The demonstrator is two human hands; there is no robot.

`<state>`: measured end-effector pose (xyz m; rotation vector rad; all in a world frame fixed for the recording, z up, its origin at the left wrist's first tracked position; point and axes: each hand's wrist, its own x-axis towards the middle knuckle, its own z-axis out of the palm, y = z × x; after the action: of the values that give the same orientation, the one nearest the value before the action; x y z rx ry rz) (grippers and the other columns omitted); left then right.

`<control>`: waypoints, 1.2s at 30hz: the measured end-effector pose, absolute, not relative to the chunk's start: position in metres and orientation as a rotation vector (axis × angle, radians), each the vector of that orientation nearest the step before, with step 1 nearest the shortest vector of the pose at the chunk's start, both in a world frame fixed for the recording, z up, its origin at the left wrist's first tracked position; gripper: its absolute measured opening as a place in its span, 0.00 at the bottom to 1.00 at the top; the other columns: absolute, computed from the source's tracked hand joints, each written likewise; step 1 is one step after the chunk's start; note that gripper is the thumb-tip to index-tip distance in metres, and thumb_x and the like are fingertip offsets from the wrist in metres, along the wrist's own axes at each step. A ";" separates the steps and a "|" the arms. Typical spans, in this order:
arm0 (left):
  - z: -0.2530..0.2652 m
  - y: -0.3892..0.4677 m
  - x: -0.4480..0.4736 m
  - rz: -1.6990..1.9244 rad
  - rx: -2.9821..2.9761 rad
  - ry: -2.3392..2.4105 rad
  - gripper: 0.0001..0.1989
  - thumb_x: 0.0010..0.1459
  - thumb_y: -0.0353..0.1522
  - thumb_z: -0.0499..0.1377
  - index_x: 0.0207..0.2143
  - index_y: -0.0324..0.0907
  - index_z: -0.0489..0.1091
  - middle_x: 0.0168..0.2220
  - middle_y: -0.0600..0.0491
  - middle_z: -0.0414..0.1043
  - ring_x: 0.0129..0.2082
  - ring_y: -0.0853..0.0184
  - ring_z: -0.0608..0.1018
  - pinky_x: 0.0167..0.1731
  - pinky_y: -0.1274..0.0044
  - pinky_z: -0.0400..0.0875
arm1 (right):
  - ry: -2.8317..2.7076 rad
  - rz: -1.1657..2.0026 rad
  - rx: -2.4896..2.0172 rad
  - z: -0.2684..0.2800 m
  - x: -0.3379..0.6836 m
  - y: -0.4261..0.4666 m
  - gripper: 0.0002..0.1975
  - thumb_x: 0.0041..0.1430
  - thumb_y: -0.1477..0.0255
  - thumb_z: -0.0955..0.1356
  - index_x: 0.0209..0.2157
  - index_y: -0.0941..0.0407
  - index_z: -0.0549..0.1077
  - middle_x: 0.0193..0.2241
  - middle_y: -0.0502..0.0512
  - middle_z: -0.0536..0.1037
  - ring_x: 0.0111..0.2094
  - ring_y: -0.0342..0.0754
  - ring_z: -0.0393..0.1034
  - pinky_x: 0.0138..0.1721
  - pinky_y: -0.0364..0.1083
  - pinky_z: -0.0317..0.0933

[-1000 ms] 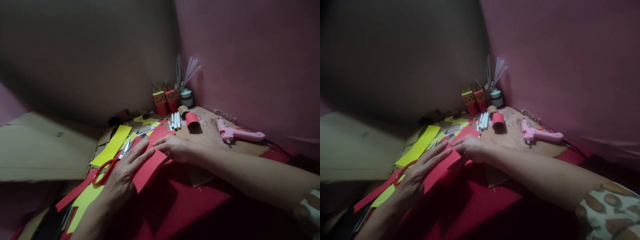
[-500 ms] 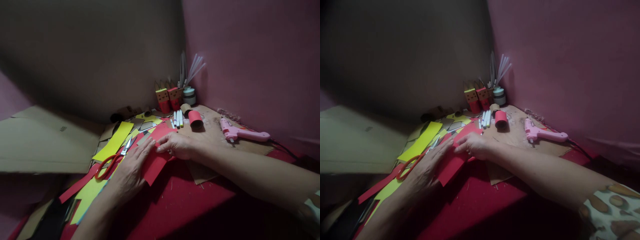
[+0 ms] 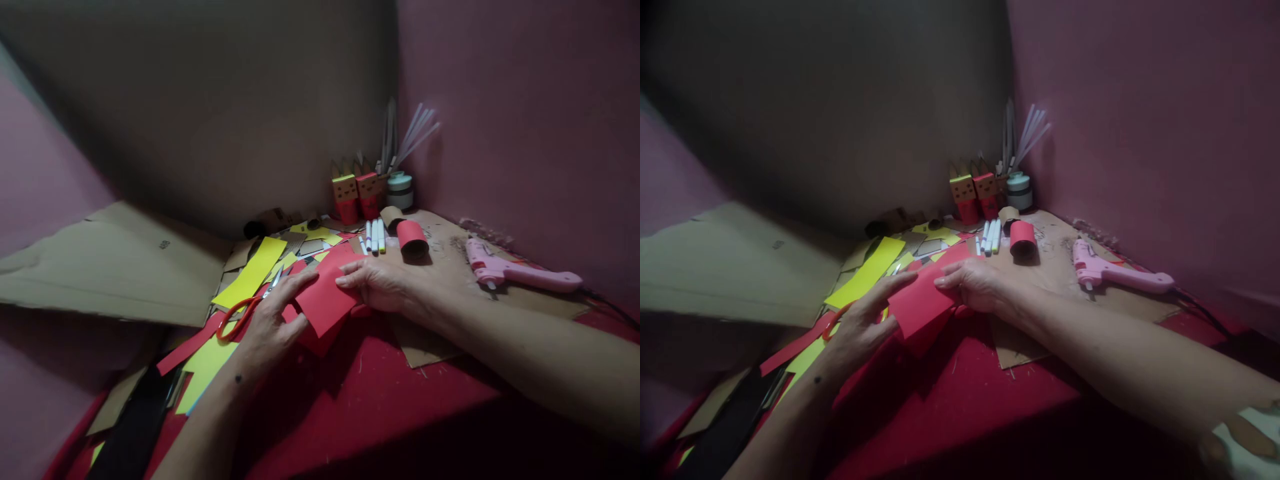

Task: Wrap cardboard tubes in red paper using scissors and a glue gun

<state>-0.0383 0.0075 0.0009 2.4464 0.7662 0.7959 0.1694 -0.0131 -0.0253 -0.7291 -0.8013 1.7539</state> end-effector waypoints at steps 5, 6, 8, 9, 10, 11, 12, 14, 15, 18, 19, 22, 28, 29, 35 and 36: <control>0.002 0.006 -0.039 0.801 2.126 0.763 0.35 0.51 0.33 0.63 0.59 0.48 0.54 0.51 0.48 0.68 0.49 0.60 0.71 0.51 0.66 0.63 | -0.685 1.902 -0.602 -0.023 0.173 -0.012 0.10 0.49 0.87 0.63 0.31 0.62 0.71 0.22 0.52 0.75 0.25 0.44 0.70 0.33 0.44 0.67; 0.002 0.006 -0.038 0.811 2.068 0.737 0.37 0.50 0.34 0.64 0.60 0.47 0.52 0.48 0.48 0.69 0.45 0.61 0.72 0.49 0.66 0.65 | -0.657 1.926 -0.587 -0.023 0.174 -0.012 0.10 0.50 0.87 0.63 0.32 0.62 0.70 0.23 0.52 0.75 0.26 0.44 0.71 0.34 0.45 0.68; 0.001 0.007 -0.037 0.871 2.002 0.674 0.37 0.49 0.34 0.65 0.59 0.47 0.52 0.44 0.49 0.69 0.42 0.62 0.73 0.46 0.67 0.67 | -0.588 1.969 -0.581 -0.022 0.174 -0.011 0.11 0.50 0.87 0.62 0.33 0.61 0.70 0.23 0.53 0.75 0.26 0.45 0.71 0.35 0.47 0.68; 0.001 0.007 -0.037 0.915 1.988 0.660 0.34 0.49 0.34 0.65 0.57 0.47 0.55 0.44 0.49 0.68 0.42 0.63 0.73 0.46 0.67 0.67 | -0.550 1.986 -0.585 -0.022 0.174 -0.011 0.10 0.51 0.87 0.62 0.32 0.61 0.69 0.23 0.53 0.75 0.26 0.45 0.71 0.36 0.47 0.69; 0.000 0.007 -0.036 0.966 1.984 0.657 0.30 0.49 0.33 0.65 0.54 0.46 0.58 0.44 0.49 0.68 0.42 0.63 0.72 0.45 0.67 0.66 | -0.512 1.999 -0.592 -0.022 0.174 -0.012 0.10 0.51 0.87 0.62 0.32 0.61 0.69 0.23 0.53 0.75 0.27 0.45 0.72 0.37 0.48 0.69; 0.001 0.006 -0.036 1.029 2.000 0.665 0.26 0.49 0.33 0.65 0.50 0.45 0.61 0.43 0.49 0.67 0.41 0.63 0.72 0.45 0.68 0.66 | -0.476 2.003 -0.601 -0.022 0.174 -0.012 0.09 0.52 0.86 0.62 0.32 0.61 0.68 0.23 0.53 0.74 0.27 0.45 0.72 0.38 0.48 0.69; 0.001 0.005 -0.036 1.096 2.044 0.691 0.20 0.49 0.32 0.65 0.45 0.44 0.65 0.42 0.50 0.66 0.41 0.64 0.71 0.44 0.69 0.66 | -0.452 2.002 -0.610 -0.022 0.173 -0.012 0.09 0.53 0.86 0.62 0.33 0.61 0.68 0.24 0.53 0.75 0.28 0.45 0.72 0.39 0.48 0.68; 0.004 0.000 -0.035 1.207 2.181 0.783 0.07 0.51 0.32 0.63 0.33 0.43 0.68 0.37 0.53 0.65 0.36 0.66 0.70 0.39 0.73 0.65 | -0.437 1.994 -0.617 -0.023 0.172 -0.012 0.08 0.53 0.85 0.62 0.34 0.62 0.68 0.25 0.54 0.75 0.30 0.46 0.72 0.41 0.49 0.68; 0.005 -0.003 -0.035 1.246 2.246 0.843 0.03 0.53 0.32 0.61 0.29 0.43 0.69 0.33 0.54 0.65 0.33 0.67 0.69 0.36 0.74 0.64 | -0.438 1.985 -0.615 -0.024 0.171 -0.012 0.08 0.53 0.85 0.62 0.35 0.62 0.69 0.25 0.54 0.75 0.30 0.46 0.72 0.41 0.49 0.68; 0.009 -0.008 -0.033 1.251 2.218 0.999 0.08 0.56 0.34 0.57 0.25 0.44 0.71 0.26 0.55 0.66 0.27 0.69 0.67 0.28 0.77 0.60 | -0.474 1.885 -0.611 -0.027 0.167 -0.012 0.08 0.53 0.85 0.63 0.32 0.61 0.70 0.23 0.52 0.74 0.27 0.45 0.70 0.39 0.48 0.67; 0.010 -0.008 -0.033 1.213 2.134 1.025 0.09 0.56 0.35 0.57 0.25 0.44 0.72 0.25 0.56 0.67 0.24 0.69 0.67 0.25 0.77 0.59 | -0.500 1.830 -0.628 -0.028 0.166 -0.012 0.08 0.52 0.85 0.64 0.30 0.60 0.70 0.22 0.51 0.74 0.27 0.44 0.69 0.38 0.48 0.67; 0.006 -0.004 -0.032 1.021 1.838 1.048 0.15 0.54 0.40 0.58 0.19 0.42 0.70 0.17 0.58 0.61 0.17 0.73 0.60 0.18 0.79 0.53 | -0.581 1.678 -0.691 -0.028 0.162 -0.012 0.08 0.49 0.85 0.66 0.24 0.59 0.69 0.20 0.49 0.72 0.23 0.41 0.66 0.32 0.43 0.65; -0.008 0.005 -0.027 0.855 1.352 1.064 0.15 0.42 0.39 0.68 0.20 0.39 0.67 0.13 0.60 0.60 0.12 0.77 0.60 0.14 0.83 0.52 | -0.912 1.435 -0.789 -0.026 0.153 -0.024 0.03 0.49 0.80 0.69 0.28 0.59 0.74 0.23 0.50 0.75 0.25 0.41 0.68 0.30 0.43 0.62; -0.008 0.005 -0.026 0.847 1.299 1.075 0.15 0.41 0.38 0.69 0.23 0.38 0.69 0.14 0.59 0.62 0.12 0.77 0.61 0.13 0.83 0.53 | -0.948 1.402 -0.795 -0.024 0.151 -0.026 0.03 0.49 0.79 0.69 0.28 0.59 0.74 0.23 0.50 0.75 0.24 0.41 0.67 0.30 0.43 0.62; -0.005 0.005 -0.024 0.819 1.204 1.058 0.17 0.42 0.37 0.68 0.17 0.38 0.63 0.09 0.64 0.53 0.09 0.81 0.54 0.10 0.85 0.49 | -1.037 1.269 -0.784 -0.016 0.146 -0.035 0.12 0.46 0.81 0.68 0.36 0.59 0.72 0.26 0.48 0.76 0.27 0.41 0.70 0.34 0.44 0.65; -0.004 0.006 -0.025 0.809 1.207 1.055 0.18 0.42 0.37 0.68 0.16 0.39 0.61 0.08 0.64 0.51 0.08 0.81 0.53 0.10 0.85 0.48 | -1.042 1.260 -0.779 -0.016 0.146 -0.036 0.15 0.46 0.81 0.68 0.39 0.58 0.71 0.26 0.48 0.76 0.28 0.42 0.71 0.34 0.44 0.65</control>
<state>-0.0246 0.0056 -0.0044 1.2067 1.0553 0.8087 0.1455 -0.0358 -0.0162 -0.7793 -1.0418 1.2602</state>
